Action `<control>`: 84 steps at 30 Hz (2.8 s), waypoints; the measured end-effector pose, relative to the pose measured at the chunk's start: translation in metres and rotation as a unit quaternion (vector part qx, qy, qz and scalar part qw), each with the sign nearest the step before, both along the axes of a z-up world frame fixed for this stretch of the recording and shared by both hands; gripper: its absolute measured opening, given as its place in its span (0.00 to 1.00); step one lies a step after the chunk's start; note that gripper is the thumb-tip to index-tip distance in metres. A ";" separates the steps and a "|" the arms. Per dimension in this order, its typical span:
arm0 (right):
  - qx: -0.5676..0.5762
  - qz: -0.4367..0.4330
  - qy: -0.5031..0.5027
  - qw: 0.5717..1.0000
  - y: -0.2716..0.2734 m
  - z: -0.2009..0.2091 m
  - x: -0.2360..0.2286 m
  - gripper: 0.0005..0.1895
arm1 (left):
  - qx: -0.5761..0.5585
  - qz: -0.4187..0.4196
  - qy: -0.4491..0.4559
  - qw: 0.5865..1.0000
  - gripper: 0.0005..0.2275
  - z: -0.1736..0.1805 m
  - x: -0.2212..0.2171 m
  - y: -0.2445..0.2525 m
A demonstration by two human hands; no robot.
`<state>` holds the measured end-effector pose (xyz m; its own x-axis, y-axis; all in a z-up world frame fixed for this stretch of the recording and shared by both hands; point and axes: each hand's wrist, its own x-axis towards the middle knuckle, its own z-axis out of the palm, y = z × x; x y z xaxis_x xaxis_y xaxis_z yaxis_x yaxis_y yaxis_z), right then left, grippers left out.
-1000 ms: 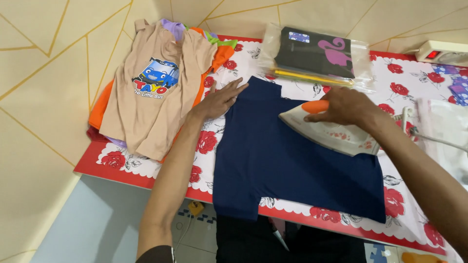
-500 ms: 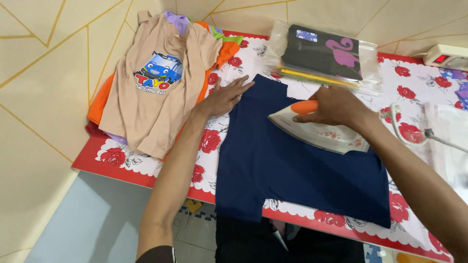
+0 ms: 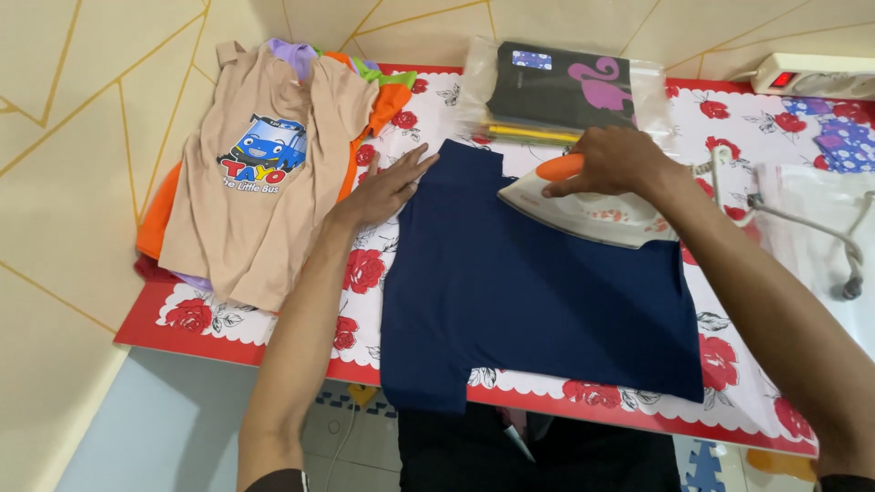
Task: The person unfolds a dark blue shirt, spreads it out on an ironing surface, and uses a steam iron to remove wrinkles.
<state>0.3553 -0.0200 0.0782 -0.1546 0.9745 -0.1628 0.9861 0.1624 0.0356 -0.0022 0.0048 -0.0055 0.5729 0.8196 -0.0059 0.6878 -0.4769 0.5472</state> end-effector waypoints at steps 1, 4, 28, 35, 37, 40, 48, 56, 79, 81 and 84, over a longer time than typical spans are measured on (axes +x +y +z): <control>0.001 0.000 -0.001 1.000 0.001 0.001 0.009 0.39 | 0.001 0.000 -0.001 1.000 0.25 0.002 0.001 -0.001; -0.005 -0.031 -0.008 0.999 0.000 0.003 0.030 0.37 | -0.004 0.006 -0.001 1.000 0.24 0.005 0.002 -0.004; -0.041 0.194 0.038 0.979 -0.092 0.012 -0.118 0.40 | 0.008 0.002 0.005 1.000 0.24 0.001 0.000 -0.002; -0.085 0.260 0.008 0.962 -0.123 0.024 -0.109 0.35 | 0.002 0.004 0.010 1.000 0.24 -0.001 0.000 -0.002; -0.092 0.263 0.006 0.960 -0.129 0.026 -0.104 0.34 | 0.002 0.001 0.012 1.000 0.24 0.001 0.001 -0.002; -0.100 0.266 0.008 0.959 -0.137 0.028 -0.096 0.33 | 0.000 -0.002 0.014 1.000 0.24 0.004 0.001 -0.004; -0.185 0.259 0.036 0.947 -0.147 0.057 -0.059 0.25 | -0.008 -0.005 0.027 1.000 0.24 0.003 0.003 0.001; -0.145 0.092 0.180 0.969 -0.092 0.079 0.061 0.21 | 0.004 -0.011 0.027 1.000 0.24 0.000 0.003 0.003; 0.283 -0.059 0.527 0.799 0.053 -0.027 0.279 0.23 | 0.009 -0.025 0.030 0.999 0.23 0.001 0.006 0.003; 0.292 -0.053 0.524 0.798 0.052 -0.031 0.275 0.31 | 0.003 -0.024 0.035 0.999 0.23 0.001 0.005 0.005; 0.266 -0.066 0.576 0.770 0.064 -0.040 0.280 0.25 | 0.005 -0.023 0.044 0.999 0.23 0.003 0.007 0.003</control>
